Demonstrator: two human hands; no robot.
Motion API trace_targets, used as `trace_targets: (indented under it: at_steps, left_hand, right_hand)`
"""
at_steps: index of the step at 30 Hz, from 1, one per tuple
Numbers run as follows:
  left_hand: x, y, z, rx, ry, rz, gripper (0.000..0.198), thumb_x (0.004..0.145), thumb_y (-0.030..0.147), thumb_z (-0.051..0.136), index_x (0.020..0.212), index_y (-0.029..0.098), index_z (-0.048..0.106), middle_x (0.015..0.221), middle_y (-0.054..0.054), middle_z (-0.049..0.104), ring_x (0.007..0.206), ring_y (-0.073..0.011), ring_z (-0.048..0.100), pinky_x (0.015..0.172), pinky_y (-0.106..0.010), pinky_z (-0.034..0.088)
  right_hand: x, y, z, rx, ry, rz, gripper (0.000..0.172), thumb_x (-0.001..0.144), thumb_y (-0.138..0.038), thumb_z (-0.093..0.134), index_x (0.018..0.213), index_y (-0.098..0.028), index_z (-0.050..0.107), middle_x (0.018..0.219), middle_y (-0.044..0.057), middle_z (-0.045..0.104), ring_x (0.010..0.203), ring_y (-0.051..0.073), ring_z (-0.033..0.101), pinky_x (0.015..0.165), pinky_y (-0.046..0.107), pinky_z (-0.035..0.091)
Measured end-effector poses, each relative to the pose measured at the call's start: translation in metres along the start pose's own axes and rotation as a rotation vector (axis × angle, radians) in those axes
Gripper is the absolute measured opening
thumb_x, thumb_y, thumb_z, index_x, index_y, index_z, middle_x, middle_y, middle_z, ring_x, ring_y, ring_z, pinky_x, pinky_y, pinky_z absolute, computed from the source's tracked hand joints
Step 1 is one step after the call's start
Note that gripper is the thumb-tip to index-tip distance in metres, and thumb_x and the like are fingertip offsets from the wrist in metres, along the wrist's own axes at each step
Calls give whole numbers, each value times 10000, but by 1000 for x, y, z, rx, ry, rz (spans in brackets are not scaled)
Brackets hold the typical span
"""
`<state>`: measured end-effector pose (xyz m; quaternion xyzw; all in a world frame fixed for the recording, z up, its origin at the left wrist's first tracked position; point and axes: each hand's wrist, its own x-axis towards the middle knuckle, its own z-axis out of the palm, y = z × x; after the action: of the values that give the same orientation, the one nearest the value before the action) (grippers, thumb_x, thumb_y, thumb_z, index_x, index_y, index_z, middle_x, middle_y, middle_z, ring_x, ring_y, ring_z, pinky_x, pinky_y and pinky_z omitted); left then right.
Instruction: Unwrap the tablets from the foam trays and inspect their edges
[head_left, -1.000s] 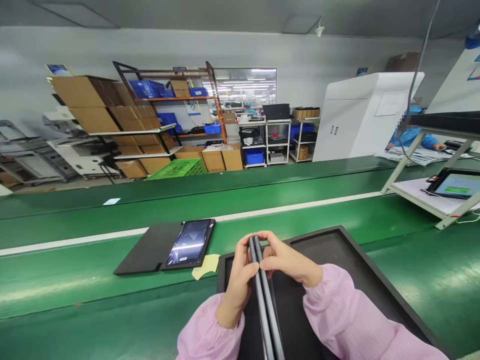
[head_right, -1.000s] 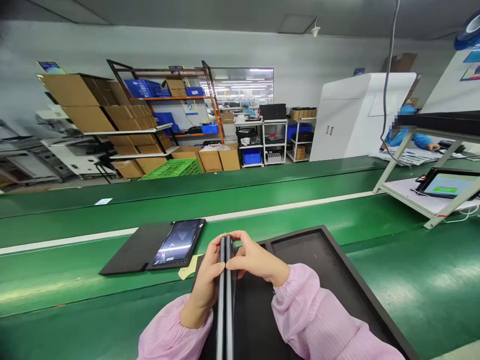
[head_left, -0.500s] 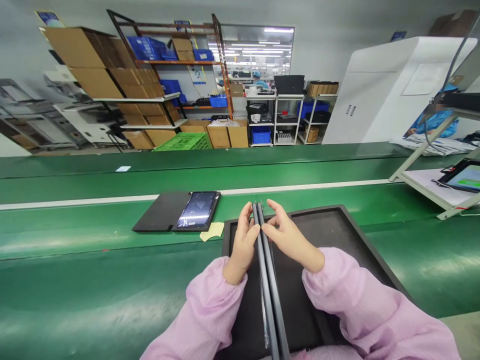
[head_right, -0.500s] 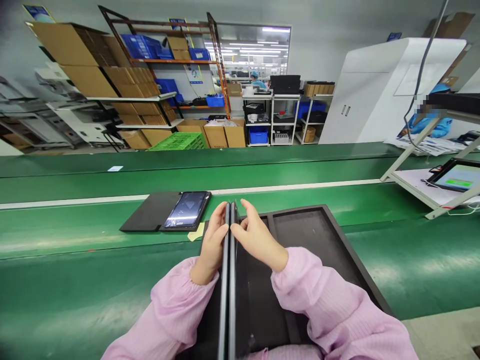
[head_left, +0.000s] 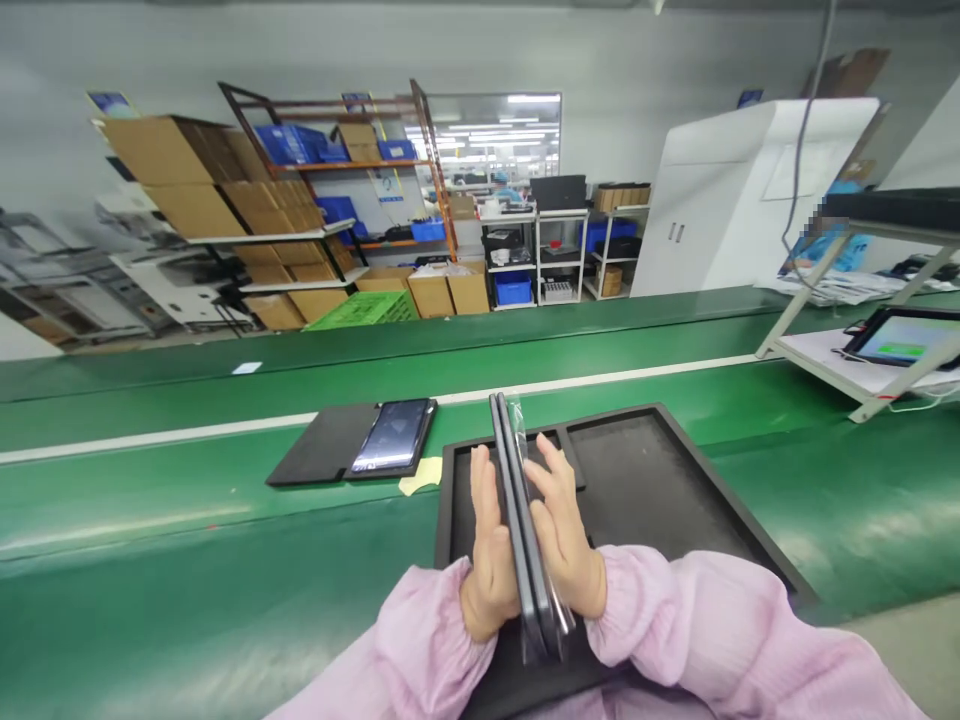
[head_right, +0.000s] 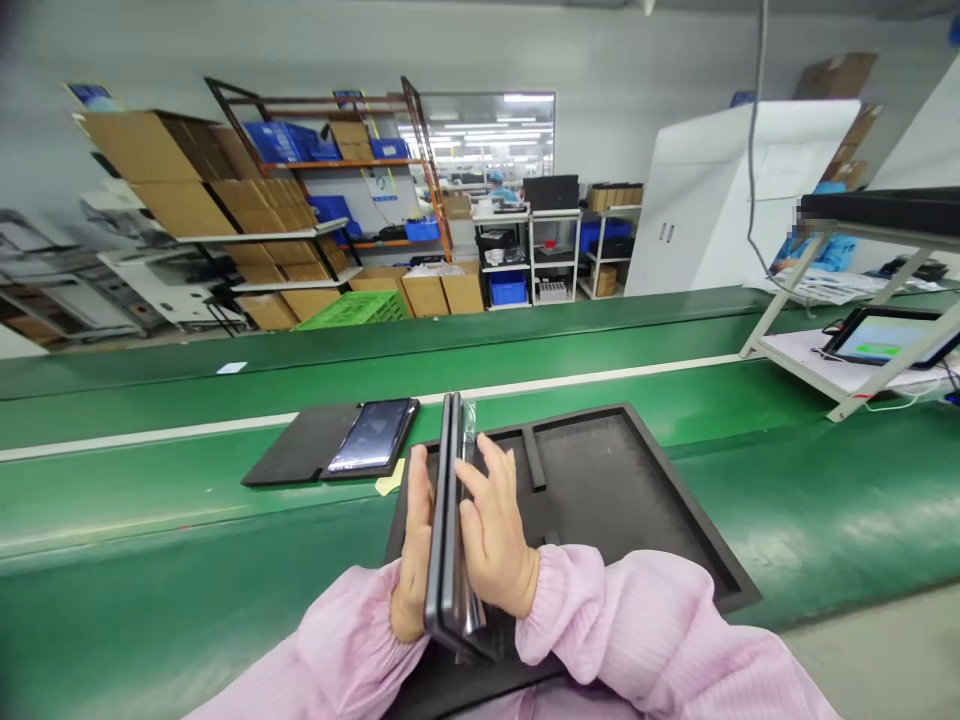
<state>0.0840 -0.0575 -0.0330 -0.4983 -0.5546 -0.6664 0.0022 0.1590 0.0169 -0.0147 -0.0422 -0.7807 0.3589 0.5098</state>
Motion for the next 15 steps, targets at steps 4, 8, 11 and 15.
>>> trace_targets:
  at_steps: [4, 8, 11, 15]
  left_hand:
    - [45, 32, 4, -111, 44, -24, 459, 963, 354, 297, 1411, 275, 360, 1499, 4, 306, 1388, -216, 223, 1166, -384, 151]
    - [81, 38, 9, -202, 44, -210, 428, 950, 422, 338, 1286, 241, 531, 1364, -38, 505, 1272, -208, 435, 1113, -354, 287]
    - [97, 28, 17, -266, 119, -307, 477, 951, 473, 296, 1225, 200, 574, 1280, -71, 575, 1209, -211, 503, 1070, -351, 350]
    - [107, 15, 25, -353, 164, -398, 491, 918, 538, 356, 1138, 189, 622, 1170, -73, 637, 1121, -218, 570, 1005, -335, 420]
  right_hand:
    - [47, -16, 1, 326, 110, 153, 455, 913, -146, 331, 1330, -310, 413, 1462, -9, 339, 1357, 168, 287, 1152, 428, 218]
    - [81, -17, 8, 585, 160, 514, 434, 830, -180, 394, 1256, -212, 470, 1362, 47, 470, 1278, 173, 409, 1128, 390, 279]
    - [96, -8, 12, 674, 170, 593, 376, 788, -203, 420, 1156, -190, 499, 1225, 69, 561, 1187, 191, 493, 1093, 403, 328]
    - [106, 2, 13, 729, 160, 588, 235, 792, -251, 453, 1008, -198, 532, 1011, 51, 620, 1012, 190, 583, 1001, 389, 430]
